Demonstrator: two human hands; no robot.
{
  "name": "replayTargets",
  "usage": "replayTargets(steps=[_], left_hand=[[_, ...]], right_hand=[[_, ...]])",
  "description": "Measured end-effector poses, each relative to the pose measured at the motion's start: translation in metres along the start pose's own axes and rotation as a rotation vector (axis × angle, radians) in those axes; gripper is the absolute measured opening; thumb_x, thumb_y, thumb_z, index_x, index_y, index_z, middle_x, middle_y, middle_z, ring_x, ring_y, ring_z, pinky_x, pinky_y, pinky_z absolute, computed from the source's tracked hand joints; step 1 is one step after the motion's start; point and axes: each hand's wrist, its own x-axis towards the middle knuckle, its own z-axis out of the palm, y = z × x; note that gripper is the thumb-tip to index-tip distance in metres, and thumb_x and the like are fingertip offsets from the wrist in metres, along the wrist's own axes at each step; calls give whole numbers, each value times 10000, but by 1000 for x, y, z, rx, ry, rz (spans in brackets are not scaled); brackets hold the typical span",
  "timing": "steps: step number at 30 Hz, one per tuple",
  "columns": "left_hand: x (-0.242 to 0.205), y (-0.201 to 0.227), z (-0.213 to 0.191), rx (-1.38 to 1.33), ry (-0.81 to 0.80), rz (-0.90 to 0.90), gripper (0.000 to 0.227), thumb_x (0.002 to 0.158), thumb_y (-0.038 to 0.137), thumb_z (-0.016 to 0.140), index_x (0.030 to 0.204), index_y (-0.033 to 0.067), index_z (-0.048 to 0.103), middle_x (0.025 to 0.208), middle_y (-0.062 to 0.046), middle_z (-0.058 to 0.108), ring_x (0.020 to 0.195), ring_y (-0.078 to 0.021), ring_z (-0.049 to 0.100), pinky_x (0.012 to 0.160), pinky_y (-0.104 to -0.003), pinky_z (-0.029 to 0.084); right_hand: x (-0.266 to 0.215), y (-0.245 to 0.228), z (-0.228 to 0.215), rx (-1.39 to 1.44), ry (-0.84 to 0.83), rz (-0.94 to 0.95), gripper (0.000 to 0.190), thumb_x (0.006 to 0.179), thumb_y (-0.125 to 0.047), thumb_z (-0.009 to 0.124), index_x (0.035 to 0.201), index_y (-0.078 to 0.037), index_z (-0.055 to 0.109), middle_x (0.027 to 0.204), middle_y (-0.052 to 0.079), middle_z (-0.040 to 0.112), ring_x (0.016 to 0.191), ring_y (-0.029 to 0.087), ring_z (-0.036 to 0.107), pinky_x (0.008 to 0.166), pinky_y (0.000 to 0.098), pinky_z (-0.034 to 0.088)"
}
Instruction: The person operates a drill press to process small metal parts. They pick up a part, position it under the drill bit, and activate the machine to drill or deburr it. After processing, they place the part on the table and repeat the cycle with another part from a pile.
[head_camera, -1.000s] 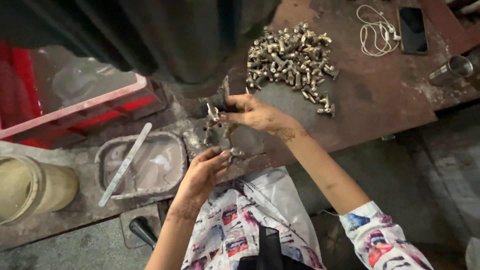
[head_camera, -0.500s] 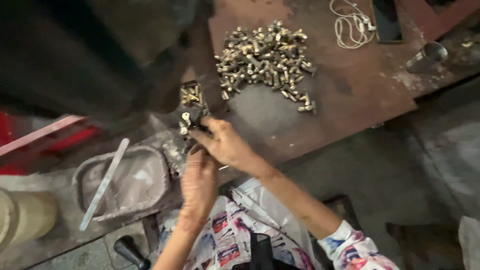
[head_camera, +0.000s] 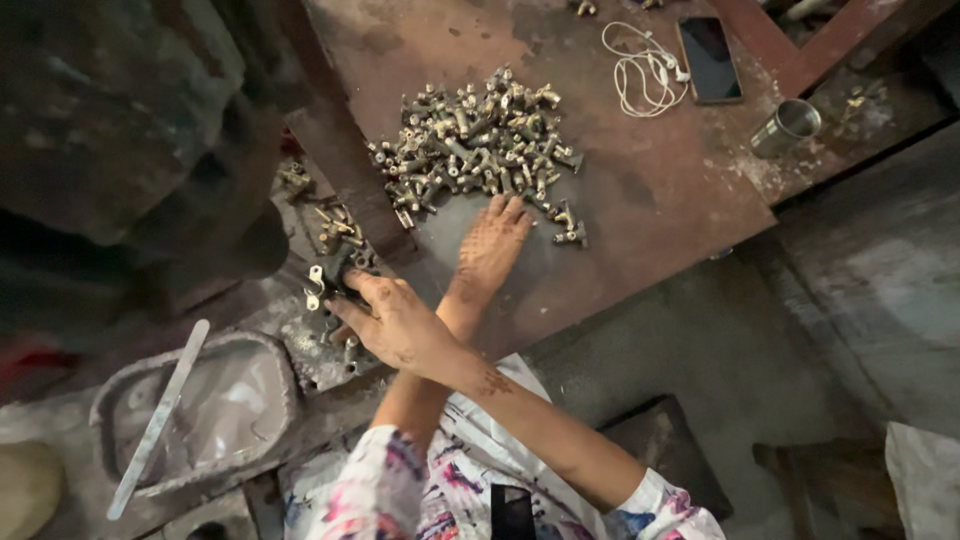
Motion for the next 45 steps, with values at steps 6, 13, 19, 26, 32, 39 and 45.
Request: replayTargets(steps=[6,13,19,26,32,39,45], left_hand=[[-45,-13,-26,10,-32,-139,294,852,71,606,1141,66,660,1170,-94,594,1138,-305,574,921,-415,525],[-92,32,-50,-435,205,-439,448,783,32,668,1229,42,640,1165,-139,656,1106,-339,624,991,-452,479],[-227,76,-115,-2036,-189,-1365,262,917,151,701,1157,51,730,1045,-51,741,883,-141,668,691,-274,509],[-274,10,-219,-873,294,-838,258,842,35,700,1094,57,750,1033,-40,765,860,-178,744,669,-283,584],[-278,-47,-249,-228,63,-804,221,854,19,654,1058,65,724,1062,-113,688,933,-351,692,789,-450,551],[-274,-56,-229,-136,-158,-774,255,802,3,627,1033,66,713,1102,-119,686,938,-339,694,778,-449,559],[-264,-60,-222,-251,-159,-855,177,822,59,708,982,102,770,1009,-123,742,894,-306,719,809,-421,554]], right_hand=[[3,16,12,-164,151,-81,511,1008,-399,637,1243,54,660,1166,259,723,1130,374,689,973,424,534],[7,36,10,-109,112,-47,541,994,-392,668,1270,73,637,1209,239,706,1105,302,688,954,392,534],[-2,9,8,342,106,-3,296,997,-261,679,1093,18,684,960,51,726,859,75,616,727,272,533],[-11,7,9,373,170,16,205,1031,-226,665,1069,-27,693,920,9,710,785,63,613,721,238,497],[-15,6,10,433,180,130,168,1092,-163,641,1122,-6,692,868,60,629,681,114,453,611,285,338],[-13,2,7,635,55,-45,172,1079,-168,611,1162,-29,668,1095,57,707,911,146,656,798,343,560],[-17,-5,0,554,53,-40,203,1093,-162,592,1213,-13,663,1165,74,703,992,144,680,802,329,573]])
